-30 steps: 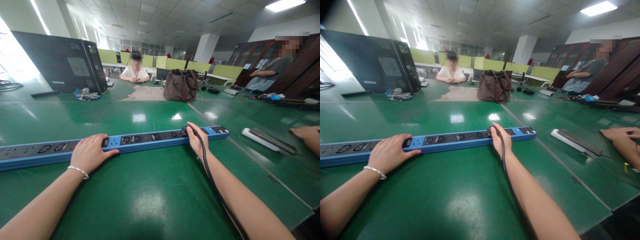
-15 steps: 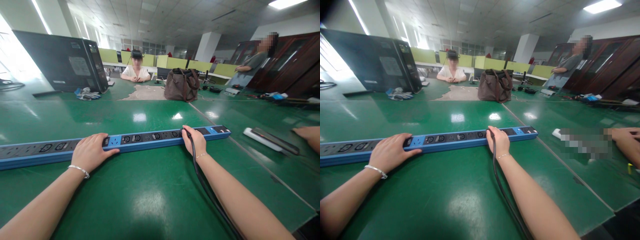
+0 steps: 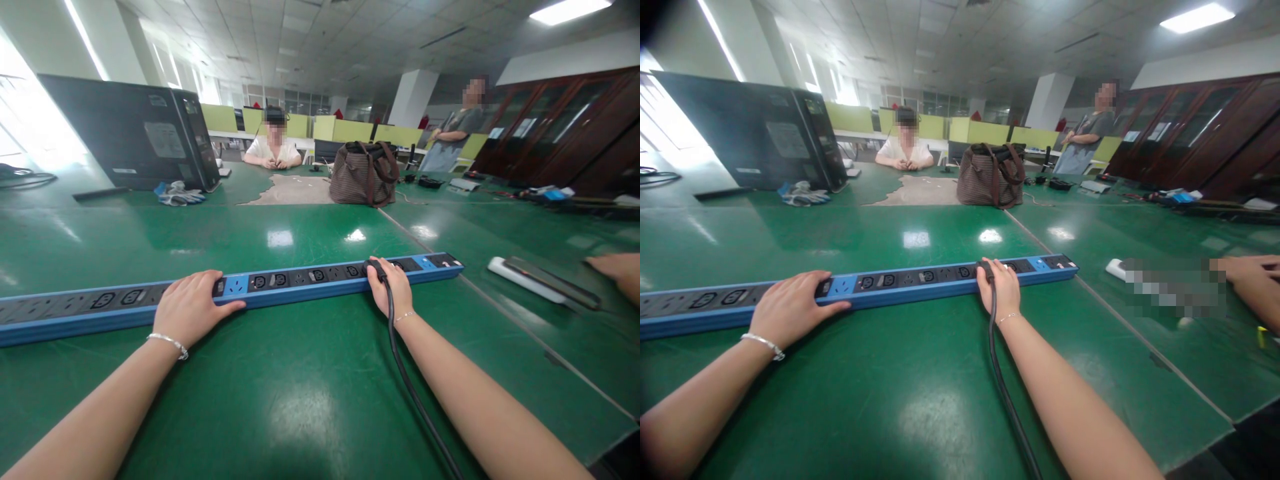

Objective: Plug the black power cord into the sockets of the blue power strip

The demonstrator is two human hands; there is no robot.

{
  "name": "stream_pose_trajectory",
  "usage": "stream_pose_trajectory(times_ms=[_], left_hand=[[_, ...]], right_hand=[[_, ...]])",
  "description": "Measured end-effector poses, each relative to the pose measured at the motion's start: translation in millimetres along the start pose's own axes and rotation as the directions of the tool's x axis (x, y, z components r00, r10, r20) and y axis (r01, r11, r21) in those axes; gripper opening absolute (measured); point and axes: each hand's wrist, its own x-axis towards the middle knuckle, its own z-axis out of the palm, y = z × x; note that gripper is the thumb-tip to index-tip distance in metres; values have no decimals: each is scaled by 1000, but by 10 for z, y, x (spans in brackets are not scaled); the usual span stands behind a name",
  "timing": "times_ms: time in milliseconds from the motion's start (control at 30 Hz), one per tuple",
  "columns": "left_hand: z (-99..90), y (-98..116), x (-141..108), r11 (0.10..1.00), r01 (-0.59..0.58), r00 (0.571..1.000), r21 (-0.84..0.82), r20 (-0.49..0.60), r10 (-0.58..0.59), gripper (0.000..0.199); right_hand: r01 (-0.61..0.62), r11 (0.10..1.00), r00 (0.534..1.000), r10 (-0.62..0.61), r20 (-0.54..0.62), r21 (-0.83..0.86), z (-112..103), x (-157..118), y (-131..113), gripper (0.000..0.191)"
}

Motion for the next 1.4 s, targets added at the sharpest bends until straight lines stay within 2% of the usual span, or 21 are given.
stream_pose_trajectory(times_ms=[133, 367, 633, 767, 1000, 1400], left_hand=[[-7, 8, 0, 1000, -7, 1000, 8, 0, 7, 75], [1, 6, -1, 1000, -6, 1000, 3, -10, 6, 75], [-3, 11, 2, 999, 8, 1000, -34, 5, -8, 73], [-9, 11, 4, 999, 10, 1000, -52, 10, -9, 75], [-3, 8, -3, 1000, 1, 1000, -10, -1, -1, 74], [4, 5, -5, 1000, -1, 1000, -15, -1, 1, 74]], right_hand=[[-67, 998, 998, 68, 9, -12, 10, -19, -41, 39], [-186, 982, 982, 187, -39, 25, 43, -11, -151, 36], [-106, 994, 994, 106, 18, 18, 13, -3, -80, 36], [-121, 993, 993, 121, 13, 6, 25, -10, -76, 37], [-126, 992, 988, 126, -92, 5, 49, -17, -131, 35], [-149, 989, 989, 149, -23, -11, 41, 10, -90, 39]])
